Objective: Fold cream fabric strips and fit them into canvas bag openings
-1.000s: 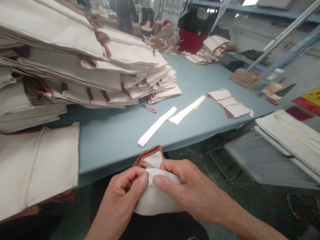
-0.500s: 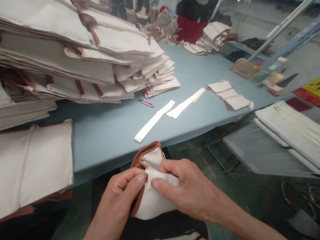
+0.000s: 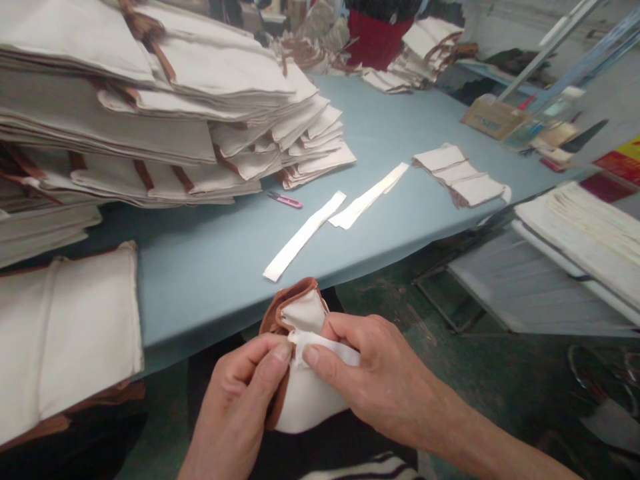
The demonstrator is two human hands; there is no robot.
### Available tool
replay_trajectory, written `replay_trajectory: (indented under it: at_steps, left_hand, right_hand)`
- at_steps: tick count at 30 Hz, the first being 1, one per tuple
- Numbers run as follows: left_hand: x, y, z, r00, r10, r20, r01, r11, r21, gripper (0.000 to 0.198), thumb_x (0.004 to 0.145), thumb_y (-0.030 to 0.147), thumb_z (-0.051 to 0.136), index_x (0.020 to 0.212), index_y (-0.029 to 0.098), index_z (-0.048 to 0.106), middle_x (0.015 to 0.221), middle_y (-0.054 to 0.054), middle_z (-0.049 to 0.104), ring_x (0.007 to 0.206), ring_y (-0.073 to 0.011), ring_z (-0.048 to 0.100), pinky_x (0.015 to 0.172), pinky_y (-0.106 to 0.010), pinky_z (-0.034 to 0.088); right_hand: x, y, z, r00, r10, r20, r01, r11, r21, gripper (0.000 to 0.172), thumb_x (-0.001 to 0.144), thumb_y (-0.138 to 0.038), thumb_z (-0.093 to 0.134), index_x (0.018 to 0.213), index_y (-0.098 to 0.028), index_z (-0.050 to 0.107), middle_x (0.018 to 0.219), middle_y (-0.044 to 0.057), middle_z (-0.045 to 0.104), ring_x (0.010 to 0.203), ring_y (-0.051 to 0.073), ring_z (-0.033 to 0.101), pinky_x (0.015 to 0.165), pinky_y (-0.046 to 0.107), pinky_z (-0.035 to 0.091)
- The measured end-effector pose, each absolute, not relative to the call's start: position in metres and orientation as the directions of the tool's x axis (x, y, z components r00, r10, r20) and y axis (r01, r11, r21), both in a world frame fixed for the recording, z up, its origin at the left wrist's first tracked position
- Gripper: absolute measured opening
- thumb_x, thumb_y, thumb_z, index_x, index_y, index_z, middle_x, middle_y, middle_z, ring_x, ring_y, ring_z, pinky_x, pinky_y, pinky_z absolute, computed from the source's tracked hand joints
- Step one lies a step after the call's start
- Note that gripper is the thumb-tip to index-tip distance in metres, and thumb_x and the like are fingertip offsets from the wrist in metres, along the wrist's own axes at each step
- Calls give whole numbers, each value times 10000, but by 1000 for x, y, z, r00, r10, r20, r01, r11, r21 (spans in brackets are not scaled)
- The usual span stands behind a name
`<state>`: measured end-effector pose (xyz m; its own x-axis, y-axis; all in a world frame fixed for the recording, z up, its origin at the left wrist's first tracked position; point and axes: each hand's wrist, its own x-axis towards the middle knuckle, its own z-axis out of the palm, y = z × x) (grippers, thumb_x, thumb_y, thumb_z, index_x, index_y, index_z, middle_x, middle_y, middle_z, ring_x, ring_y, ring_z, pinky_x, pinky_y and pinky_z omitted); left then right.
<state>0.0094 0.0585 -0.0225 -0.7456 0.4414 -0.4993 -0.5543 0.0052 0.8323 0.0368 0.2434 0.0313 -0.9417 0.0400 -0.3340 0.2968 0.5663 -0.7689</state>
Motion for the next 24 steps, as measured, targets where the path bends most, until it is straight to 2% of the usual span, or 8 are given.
replay_trajectory:
  at_steps: [3,7,13,24]
  left_hand:
    - [10,59,-24,-768,432,-473,-516,19,856,498,910,657,724,805,172,755,570,47,462,534,-98,343,496,-195,320]
    - [11,64,-19,-800,394,-452,-478,35,877,521,904,655,724,713,171,693,568,50,426,540,-99,325,486,-197,281]
    - [14,71,-14,-825,328,-461,-477,34,878,462,889,630,753,863,168,771,618,33,522,571,-106,365,505,-200,292]
    - [15,67,-20,-798,359,-483,-487,87,869,527,898,696,713,879,171,760,590,57,450,553,-102,339,509,-216,251]
  right_hand:
    - [39,246,37,-929,60,-364,334,556,-761,343,921,-438,552,667,-208,524,632,-6,562,602,143,483,584,283,262]
    - [41,247,40,-927,63,-369,344,532,-774,359,928,-451,536,663,-208,516,620,-10,555,595,138,493,580,280,276]
    - [41,243,36,-918,88,-387,371,533,-760,374,922,-463,554,652,-206,522,629,-4,557,624,145,482,592,285,264]
    - [38,238,32,-901,102,-422,395,595,-700,320,911,-352,607,641,-194,537,619,-19,551,597,127,466,605,289,244]
